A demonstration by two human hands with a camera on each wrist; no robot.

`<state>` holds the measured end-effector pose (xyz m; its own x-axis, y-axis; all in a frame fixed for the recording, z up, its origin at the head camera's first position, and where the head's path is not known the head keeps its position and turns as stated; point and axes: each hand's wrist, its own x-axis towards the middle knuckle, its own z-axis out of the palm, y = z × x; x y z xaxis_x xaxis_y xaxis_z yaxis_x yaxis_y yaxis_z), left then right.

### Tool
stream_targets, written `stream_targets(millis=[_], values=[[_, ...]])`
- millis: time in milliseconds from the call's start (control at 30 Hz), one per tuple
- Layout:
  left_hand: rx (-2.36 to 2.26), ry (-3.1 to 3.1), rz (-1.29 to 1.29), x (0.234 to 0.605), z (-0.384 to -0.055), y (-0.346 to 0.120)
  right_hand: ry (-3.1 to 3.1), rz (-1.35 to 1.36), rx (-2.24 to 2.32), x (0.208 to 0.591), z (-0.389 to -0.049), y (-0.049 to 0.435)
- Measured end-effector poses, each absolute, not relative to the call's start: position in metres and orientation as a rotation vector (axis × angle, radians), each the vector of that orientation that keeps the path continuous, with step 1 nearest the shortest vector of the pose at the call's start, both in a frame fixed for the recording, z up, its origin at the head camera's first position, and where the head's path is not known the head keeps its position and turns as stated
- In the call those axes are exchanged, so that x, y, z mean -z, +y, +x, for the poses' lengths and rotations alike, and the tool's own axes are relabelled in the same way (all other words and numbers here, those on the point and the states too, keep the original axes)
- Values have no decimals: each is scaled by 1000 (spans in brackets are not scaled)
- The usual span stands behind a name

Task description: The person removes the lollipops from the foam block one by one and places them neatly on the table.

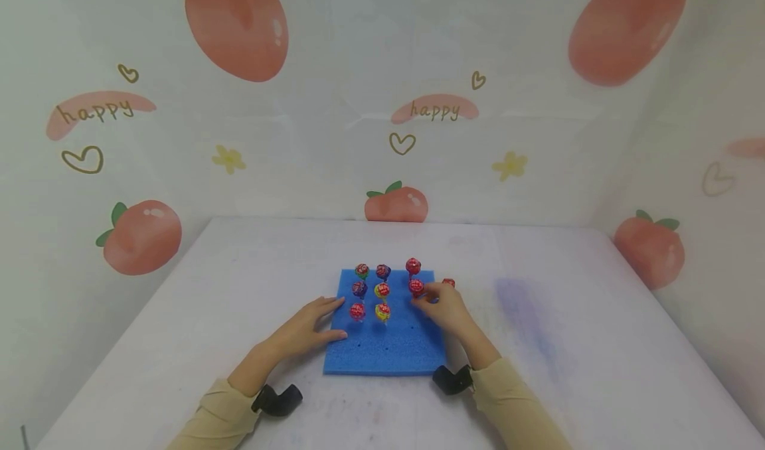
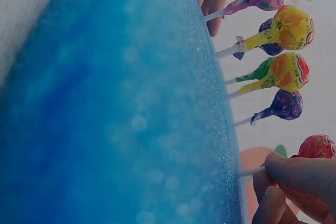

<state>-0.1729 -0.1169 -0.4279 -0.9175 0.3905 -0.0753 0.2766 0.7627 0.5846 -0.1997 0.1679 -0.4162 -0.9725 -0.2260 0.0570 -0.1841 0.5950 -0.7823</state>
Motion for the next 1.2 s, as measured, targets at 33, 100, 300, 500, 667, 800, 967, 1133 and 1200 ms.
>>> stream_targets(millis=[33, 100, 300, 500, 667, 800, 967, 1133, 1200], values=[[-874, 2766, 530, 428, -173, -117, 2769, -360, 1341, 416, -200, 168], [-878, 2767, 533, 427, -173, -117, 2779, -362, 1329, 416, -200, 168], [-879, 2770, 541, 426, -172, -117, 2792, -342, 1307, 416, -200, 168], [-875, 2775, 533, 426, -172, -116, 2792, -343, 1316, 414, -199, 167], [-872, 2773, 526, 427, -172, -117, 2786, -335, 1315, 412, -199, 167], [-869, 2774, 527, 427, -172, -117, 2789, -315, 1301, 412, -199, 167], [-871, 2770, 524, 427, -172, -117, 2792, -318, 1297, 411, -198, 167], [-869, 2769, 519, 426, -172, -117, 2799, -343, 1301, 408, -199, 167], [-874, 2765, 518, 426, -172, -117, 2795, -338, 1300, 406, -200, 168]])
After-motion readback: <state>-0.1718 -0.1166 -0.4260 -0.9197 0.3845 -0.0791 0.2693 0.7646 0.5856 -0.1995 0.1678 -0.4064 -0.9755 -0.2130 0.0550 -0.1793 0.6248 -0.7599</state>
